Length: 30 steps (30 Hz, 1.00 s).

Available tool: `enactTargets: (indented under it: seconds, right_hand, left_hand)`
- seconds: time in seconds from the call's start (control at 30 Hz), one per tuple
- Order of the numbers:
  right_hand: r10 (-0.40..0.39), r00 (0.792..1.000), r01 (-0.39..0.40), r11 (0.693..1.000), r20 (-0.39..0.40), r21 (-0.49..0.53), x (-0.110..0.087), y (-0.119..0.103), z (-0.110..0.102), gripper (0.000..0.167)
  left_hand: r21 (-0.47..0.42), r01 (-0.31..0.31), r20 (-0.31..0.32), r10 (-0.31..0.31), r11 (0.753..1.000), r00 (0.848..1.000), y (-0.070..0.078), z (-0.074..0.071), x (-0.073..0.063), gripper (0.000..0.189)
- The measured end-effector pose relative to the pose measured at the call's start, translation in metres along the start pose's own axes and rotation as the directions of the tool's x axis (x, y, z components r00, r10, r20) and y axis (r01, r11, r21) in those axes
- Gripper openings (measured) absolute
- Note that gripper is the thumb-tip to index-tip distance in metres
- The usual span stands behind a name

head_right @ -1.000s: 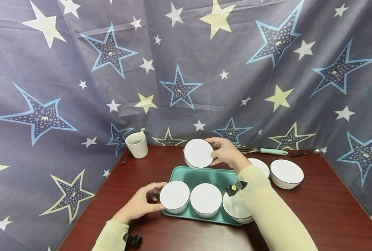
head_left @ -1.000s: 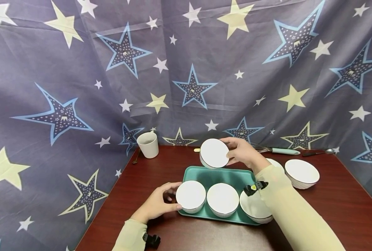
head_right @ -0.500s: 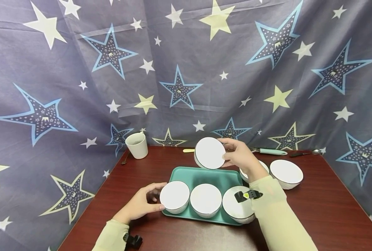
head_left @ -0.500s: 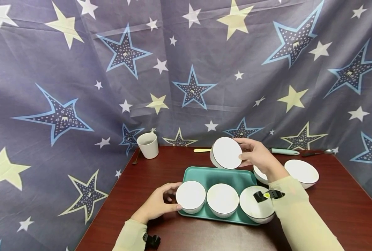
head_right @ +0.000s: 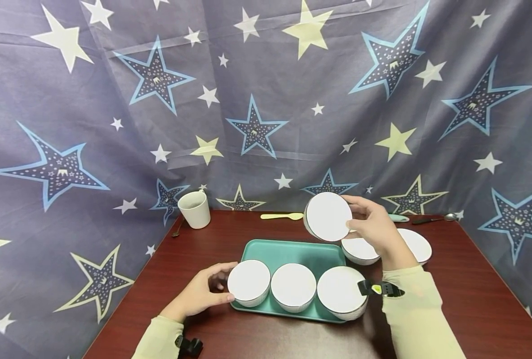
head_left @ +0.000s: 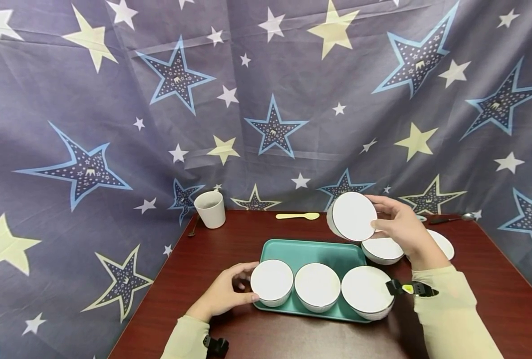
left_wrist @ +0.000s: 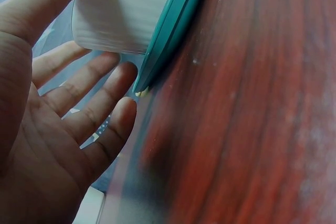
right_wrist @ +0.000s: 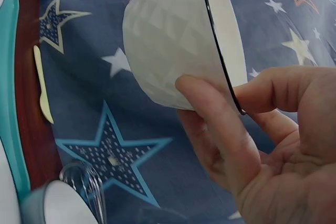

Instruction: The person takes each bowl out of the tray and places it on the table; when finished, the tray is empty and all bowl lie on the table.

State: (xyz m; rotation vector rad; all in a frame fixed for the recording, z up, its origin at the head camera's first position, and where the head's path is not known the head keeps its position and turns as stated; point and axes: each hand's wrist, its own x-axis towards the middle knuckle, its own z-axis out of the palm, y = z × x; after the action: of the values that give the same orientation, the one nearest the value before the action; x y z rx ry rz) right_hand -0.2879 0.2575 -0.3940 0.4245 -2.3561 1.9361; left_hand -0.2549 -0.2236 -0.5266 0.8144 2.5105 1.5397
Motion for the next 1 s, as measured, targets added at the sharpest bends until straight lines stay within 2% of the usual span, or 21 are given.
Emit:
enactTargets:
  seconds: [0.23,0.37,0.57,0.77,1.0]
  right_hand:
    - [-0.042,0.999,0.041,0.999,-0.023,-0.023,-0.014,0.006,-0.03,0.064]
    - [-0.057,0.997,0.059,0.996,-0.046,0.06,-0.024,0.014,-0.049,0.064]
    - [-0.058,0.994,0.077,0.974,-0.094,0.215,-0.034,0.024,-0.075,0.063]
    - [-0.083,0.985,0.114,0.97,-0.149,0.213,-0.045,0.026,-0.097,0.065]
    - [-0.052,0.972,0.104,0.97,-0.23,0.219,-0.056,0.025,-0.116,0.068]
  left_hand:
    - [0.002,0.007,0.003,-0.007,1.0,1.0,-0.002,0.0,0.001,0.073]
    - [0.002,0.005,0.0,-0.005,1.0,1.0,-0.004,0.0,0.001,0.073]
    - [-0.003,-0.002,0.0,0.002,1.0,1.0,-0.003,0.001,0.001,0.072]
    - [-0.002,-0.008,0.003,0.008,1.0,1.0,-0.003,0.0,0.001,0.072]
    - [-0.002,-0.003,0.001,0.003,1.0,1.0,-0.005,0.0,0.0,0.073]
